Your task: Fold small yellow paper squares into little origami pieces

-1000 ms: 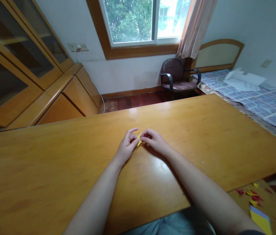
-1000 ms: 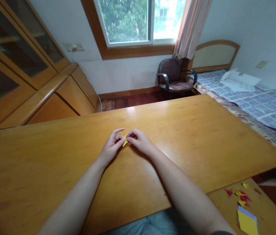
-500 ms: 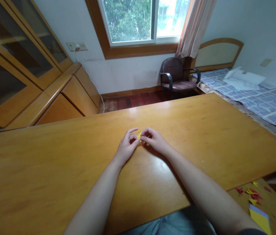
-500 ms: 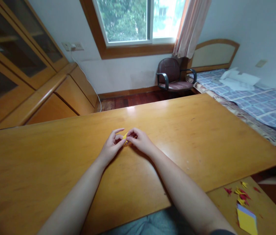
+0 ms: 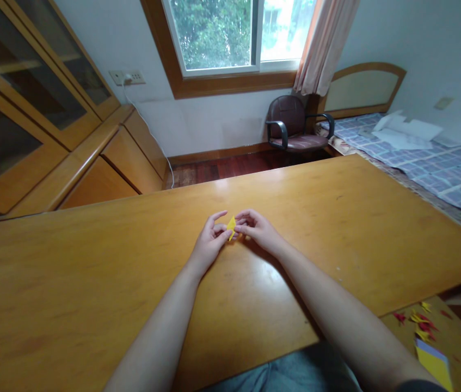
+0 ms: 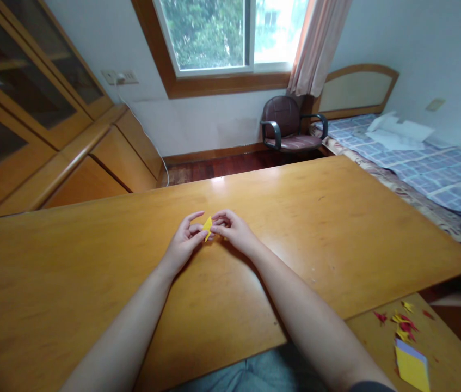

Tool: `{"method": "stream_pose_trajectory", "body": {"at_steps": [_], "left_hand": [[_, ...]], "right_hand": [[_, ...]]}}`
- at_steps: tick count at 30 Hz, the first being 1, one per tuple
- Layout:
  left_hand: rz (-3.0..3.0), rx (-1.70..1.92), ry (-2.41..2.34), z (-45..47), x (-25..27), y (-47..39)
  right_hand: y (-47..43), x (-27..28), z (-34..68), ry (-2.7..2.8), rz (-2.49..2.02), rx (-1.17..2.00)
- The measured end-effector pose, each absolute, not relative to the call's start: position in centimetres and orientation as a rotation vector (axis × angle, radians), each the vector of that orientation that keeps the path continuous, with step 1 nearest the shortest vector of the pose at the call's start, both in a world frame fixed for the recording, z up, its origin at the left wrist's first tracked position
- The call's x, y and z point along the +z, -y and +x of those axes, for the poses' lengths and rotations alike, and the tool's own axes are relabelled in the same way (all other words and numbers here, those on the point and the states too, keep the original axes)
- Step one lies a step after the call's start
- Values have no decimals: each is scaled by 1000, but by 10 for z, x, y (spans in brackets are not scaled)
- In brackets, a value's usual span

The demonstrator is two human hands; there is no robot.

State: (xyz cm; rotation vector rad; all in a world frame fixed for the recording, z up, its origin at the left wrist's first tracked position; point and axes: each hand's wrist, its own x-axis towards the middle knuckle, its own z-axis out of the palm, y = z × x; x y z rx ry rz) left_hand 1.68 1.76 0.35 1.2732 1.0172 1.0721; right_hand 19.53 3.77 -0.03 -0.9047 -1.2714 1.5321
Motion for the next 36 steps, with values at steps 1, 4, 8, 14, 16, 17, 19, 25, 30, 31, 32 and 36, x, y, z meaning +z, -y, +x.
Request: {"method": "stream_pose_trajectory", "body": {"at_steps": [1, 4, 8, 14, 16, 17, 19, 25, 30, 31, 32, 36], "left_hand": [[1277, 1069, -1014, 17, 3, -18], [1292, 1062, -1009, 16, 1, -19], [1317, 1056, -1018, 17, -2, -20], [1355, 1060, -1033, 16, -4, -19], [1372, 1057, -1049, 16, -5, -20], [1380, 1051, -1059, 16, -5, -20], [1387, 1038, -1075, 15, -5, -20], [1342, 1032, -1064, 16, 0, -20], [1300, 1041, -1058, 17, 3, -20], [1296, 1042, -1059, 17, 3, -20], [1294, 1044, -1059, 17, 3, -20], [1301, 1040, -1063, 17, 5, -19]], "right_hand": [[-38, 0, 195, 1256, -896, 1539], [-38, 0, 194, 1222, -877, 1553], [-37, 0, 194, 1239, -910, 1537], [-36, 1, 193, 1235, -939, 1515], [-36, 1, 193, 1231, -942, 1518], [-37, 0, 193, 1227, -941, 1520], [-38, -1, 193, 1219, -941, 1513], [-40, -4, 194, 1236, -960, 1459], [-37, -1, 193, 1265, -926, 1494], [-37, 0, 193, 1272, -928, 1495], [-36, 1, 193, 1276, -935, 1494], [-36, 2, 193, 1257, -954, 1487]]}}
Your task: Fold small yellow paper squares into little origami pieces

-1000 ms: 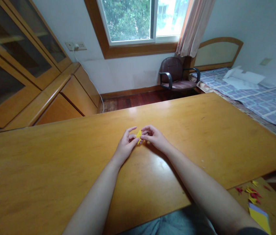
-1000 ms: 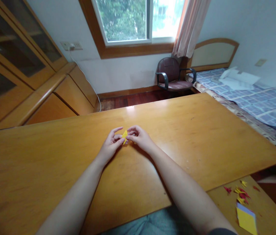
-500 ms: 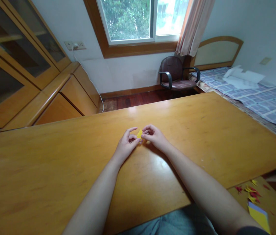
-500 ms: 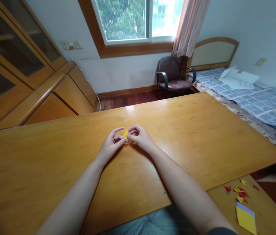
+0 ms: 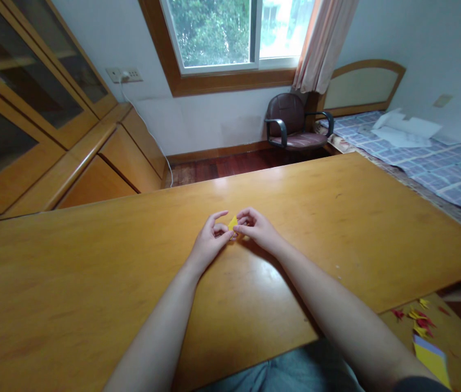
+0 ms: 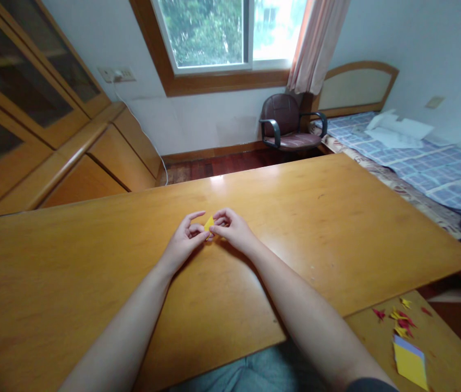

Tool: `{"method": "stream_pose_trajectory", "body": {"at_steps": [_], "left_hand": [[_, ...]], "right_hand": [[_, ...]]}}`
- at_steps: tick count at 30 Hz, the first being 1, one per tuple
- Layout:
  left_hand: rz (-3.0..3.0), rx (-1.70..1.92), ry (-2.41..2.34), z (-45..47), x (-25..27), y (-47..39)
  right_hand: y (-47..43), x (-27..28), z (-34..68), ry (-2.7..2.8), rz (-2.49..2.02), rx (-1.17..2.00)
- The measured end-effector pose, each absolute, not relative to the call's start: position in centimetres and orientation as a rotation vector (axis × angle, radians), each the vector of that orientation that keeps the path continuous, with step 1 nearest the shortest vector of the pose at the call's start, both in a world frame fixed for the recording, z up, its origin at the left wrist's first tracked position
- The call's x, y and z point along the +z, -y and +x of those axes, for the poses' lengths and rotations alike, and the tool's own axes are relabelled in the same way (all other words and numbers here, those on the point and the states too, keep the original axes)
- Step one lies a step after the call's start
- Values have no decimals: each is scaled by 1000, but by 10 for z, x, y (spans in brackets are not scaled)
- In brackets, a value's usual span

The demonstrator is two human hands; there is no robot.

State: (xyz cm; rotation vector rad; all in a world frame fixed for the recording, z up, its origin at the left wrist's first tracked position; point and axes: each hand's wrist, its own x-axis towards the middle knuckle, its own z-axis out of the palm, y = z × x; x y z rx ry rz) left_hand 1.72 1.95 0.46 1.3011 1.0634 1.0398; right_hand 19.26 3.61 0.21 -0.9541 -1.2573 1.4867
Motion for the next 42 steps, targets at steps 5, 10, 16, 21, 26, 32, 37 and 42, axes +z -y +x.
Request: {"method": "stream_pose_trajectory", "body": {"at_steps": [5, 10, 16, 21, 26, 32, 37, 42], "left_hand": [[1293, 1068, -1026, 16, 8, -18], [1304, 1056, -1026, 16, 11, -17], [1299, 1048, -1053, 17, 9, -17], [1302, 1048, -1047, 16, 6, -18], [1301, 1048, -1058, 15, 3, -20], [1282, 1058, -1065, 14, 1, -21], [1304, 1036, -1072, 13, 3, -22], [1458, 896, -1154, 10, 7, -22]], "right_hand": [[-37, 1, 194, 1214, -943, 1505], [-37, 0, 194, 1207, -920, 1499], [-37, 1, 194, 1202, -926, 1486], [-37, -1, 193, 1196, -924, 1456], [-37, -1, 193, 1192, -945, 1409], [-38, 0, 193, 1186, -929, 1395], [-40, -2, 192, 1188, -921, 1408], [-40, -5, 191, 1205, -907, 1435]]}}
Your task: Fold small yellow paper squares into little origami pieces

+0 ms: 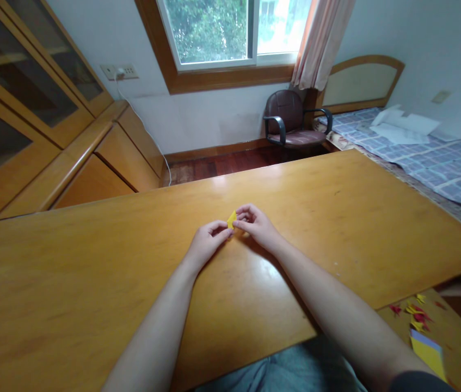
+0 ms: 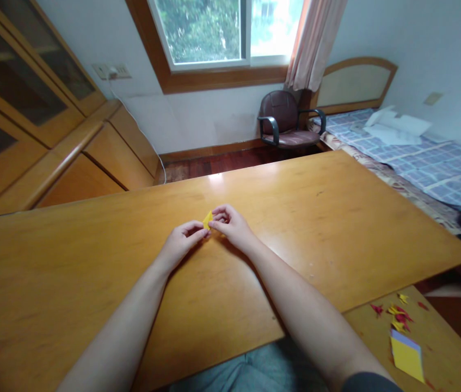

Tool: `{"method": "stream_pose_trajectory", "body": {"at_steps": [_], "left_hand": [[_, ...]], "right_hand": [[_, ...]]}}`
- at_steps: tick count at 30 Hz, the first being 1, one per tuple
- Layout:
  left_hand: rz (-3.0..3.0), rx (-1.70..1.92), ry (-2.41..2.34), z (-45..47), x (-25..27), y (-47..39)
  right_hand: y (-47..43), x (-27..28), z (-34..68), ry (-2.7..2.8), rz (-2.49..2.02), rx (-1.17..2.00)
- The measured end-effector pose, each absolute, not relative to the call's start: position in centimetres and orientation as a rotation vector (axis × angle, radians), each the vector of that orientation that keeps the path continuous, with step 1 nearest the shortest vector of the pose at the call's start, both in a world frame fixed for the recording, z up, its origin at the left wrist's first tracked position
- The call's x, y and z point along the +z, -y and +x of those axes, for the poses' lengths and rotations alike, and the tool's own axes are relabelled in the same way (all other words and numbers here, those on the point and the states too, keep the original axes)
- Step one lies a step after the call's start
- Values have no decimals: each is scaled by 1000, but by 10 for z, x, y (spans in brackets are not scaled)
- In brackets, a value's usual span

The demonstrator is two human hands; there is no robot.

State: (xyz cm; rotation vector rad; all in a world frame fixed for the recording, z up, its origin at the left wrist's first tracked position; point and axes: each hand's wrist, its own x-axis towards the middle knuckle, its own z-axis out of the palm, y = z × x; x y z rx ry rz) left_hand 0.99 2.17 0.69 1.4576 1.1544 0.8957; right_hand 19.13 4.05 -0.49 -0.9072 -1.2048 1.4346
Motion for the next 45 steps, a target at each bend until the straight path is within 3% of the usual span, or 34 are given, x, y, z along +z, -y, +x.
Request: {"method": "stream_pose_trajectory", "body": {"at_steps": [45], "left_hand": [[1364, 906, -1120, 11, 8, -20]], "right_hand": [[-38, 0, 191, 1197, -886, 1478]]}}
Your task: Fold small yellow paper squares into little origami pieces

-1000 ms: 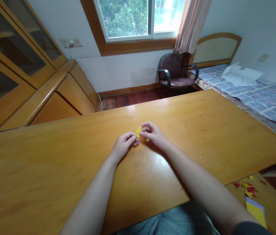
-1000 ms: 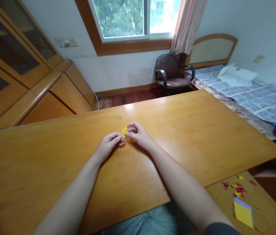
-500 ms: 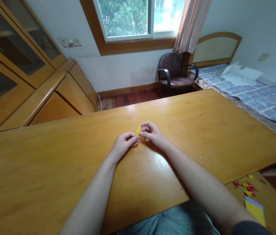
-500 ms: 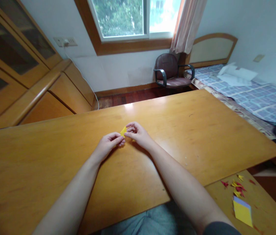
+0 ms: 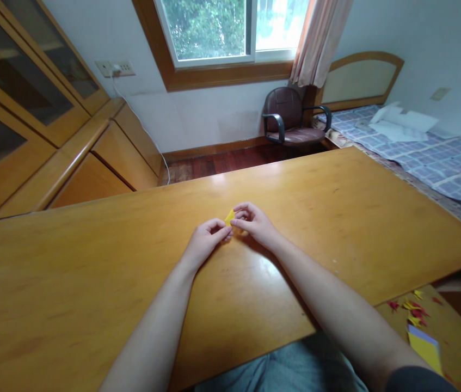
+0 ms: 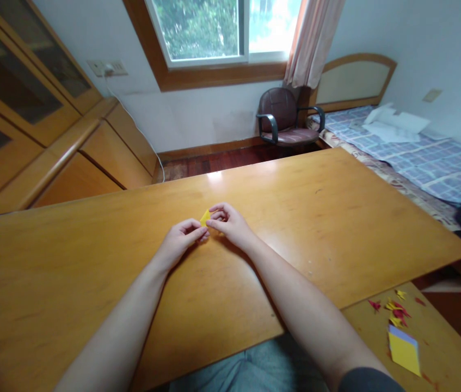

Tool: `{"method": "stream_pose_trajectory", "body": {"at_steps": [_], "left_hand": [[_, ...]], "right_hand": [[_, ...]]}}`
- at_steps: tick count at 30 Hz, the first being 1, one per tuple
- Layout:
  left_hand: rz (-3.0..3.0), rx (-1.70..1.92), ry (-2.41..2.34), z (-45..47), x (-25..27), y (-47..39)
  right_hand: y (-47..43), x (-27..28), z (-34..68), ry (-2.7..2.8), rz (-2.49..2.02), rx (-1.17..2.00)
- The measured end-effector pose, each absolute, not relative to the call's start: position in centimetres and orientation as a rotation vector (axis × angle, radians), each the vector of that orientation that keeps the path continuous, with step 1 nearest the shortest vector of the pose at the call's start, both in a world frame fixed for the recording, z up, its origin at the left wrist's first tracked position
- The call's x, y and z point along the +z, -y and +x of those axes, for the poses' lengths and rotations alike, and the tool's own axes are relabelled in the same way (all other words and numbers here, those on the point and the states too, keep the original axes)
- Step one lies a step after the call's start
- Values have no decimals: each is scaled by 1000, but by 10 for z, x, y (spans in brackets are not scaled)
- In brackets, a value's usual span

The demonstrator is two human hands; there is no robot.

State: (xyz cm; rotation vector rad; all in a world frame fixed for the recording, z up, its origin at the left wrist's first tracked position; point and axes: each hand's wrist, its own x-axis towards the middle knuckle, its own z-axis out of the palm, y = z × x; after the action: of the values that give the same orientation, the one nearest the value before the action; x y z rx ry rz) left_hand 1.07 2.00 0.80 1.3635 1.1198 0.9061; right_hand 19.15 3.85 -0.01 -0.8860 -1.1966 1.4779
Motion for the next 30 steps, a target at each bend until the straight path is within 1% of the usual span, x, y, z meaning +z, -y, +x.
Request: {"method": "stream_pose_trajectory", "body": {"at_steps": [9, 30], "left_hand": [[1250, 920, -1075, 10, 10, -20], [1286, 897, -1102, 10, 13, -19]], "right_hand": [[-42, -3, 191, 1185, -858, 1474], [-41, -1, 192, 1169, -836, 1512]]}}
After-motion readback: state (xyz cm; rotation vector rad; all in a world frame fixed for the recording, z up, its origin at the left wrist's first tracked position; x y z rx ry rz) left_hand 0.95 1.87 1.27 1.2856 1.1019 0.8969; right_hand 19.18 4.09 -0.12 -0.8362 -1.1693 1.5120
